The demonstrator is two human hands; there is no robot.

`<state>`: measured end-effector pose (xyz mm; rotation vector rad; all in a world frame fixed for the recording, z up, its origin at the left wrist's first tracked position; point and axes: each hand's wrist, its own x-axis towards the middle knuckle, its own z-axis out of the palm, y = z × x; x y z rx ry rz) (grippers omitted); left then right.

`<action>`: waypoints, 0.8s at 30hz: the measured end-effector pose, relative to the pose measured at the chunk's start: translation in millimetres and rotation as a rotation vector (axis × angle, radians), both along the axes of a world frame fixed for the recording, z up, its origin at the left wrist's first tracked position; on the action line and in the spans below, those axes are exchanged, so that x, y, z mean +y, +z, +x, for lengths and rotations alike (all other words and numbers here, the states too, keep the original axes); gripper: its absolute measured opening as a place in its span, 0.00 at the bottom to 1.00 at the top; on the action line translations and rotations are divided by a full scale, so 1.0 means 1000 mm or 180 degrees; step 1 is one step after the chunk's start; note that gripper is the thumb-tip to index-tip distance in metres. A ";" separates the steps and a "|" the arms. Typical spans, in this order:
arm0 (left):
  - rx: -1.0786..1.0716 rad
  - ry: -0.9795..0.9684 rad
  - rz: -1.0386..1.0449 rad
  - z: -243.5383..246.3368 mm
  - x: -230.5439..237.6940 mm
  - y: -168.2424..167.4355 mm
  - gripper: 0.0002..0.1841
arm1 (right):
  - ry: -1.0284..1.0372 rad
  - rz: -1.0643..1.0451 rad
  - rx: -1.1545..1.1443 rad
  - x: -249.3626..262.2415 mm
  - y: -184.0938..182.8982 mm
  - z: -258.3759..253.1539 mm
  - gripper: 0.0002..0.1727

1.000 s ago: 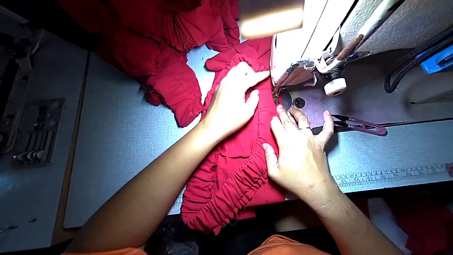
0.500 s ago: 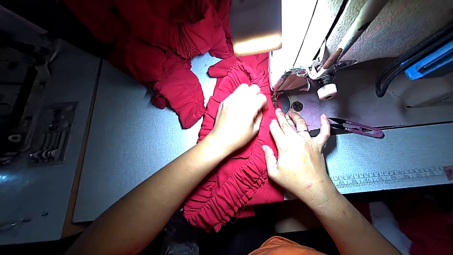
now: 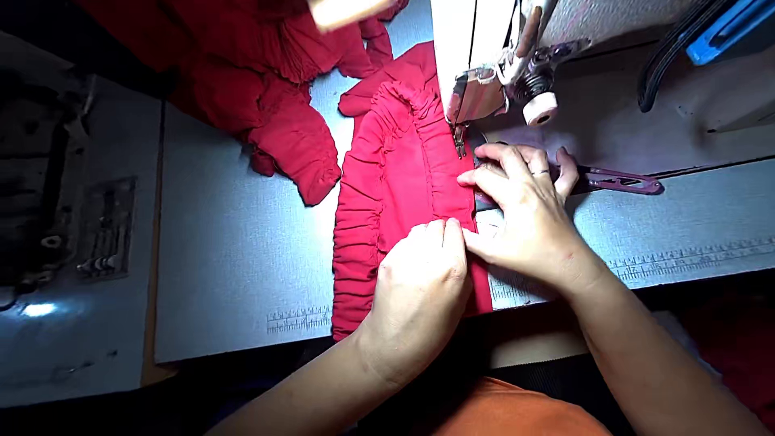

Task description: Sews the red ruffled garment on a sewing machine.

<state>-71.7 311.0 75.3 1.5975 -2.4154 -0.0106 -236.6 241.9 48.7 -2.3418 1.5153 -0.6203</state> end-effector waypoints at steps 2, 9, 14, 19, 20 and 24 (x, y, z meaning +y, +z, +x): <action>-0.0027 0.0034 0.0034 -0.003 0.002 0.000 0.19 | 0.0083 0.0073 -0.0087 -0.004 -0.002 -0.007 0.37; 0.0068 0.0291 -0.0201 -0.008 -0.009 -0.004 0.10 | 0.0365 0.0517 -0.0425 -0.020 0.006 -0.019 0.22; -0.0160 0.0474 -0.0026 -0.024 -0.002 -0.001 0.13 | 0.0572 0.0896 -0.0496 -0.042 0.014 -0.023 0.19; 0.0157 0.0653 -0.0103 -0.023 -0.008 -0.007 0.08 | 0.0622 0.0885 -0.0543 -0.052 0.013 -0.023 0.20; 0.0232 0.0669 -0.0013 -0.022 -0.010 -0.006 0.08 | 0.0627 0.0919 -0.0540 -0.053 0.013 -0.022 0.19; 0.0613 0.0643 0.0037 -0.009 -0.021 -0.006 0.08 | 0.0631 0.1058 -0.0492 -0.054 0.016 -0.020 0.19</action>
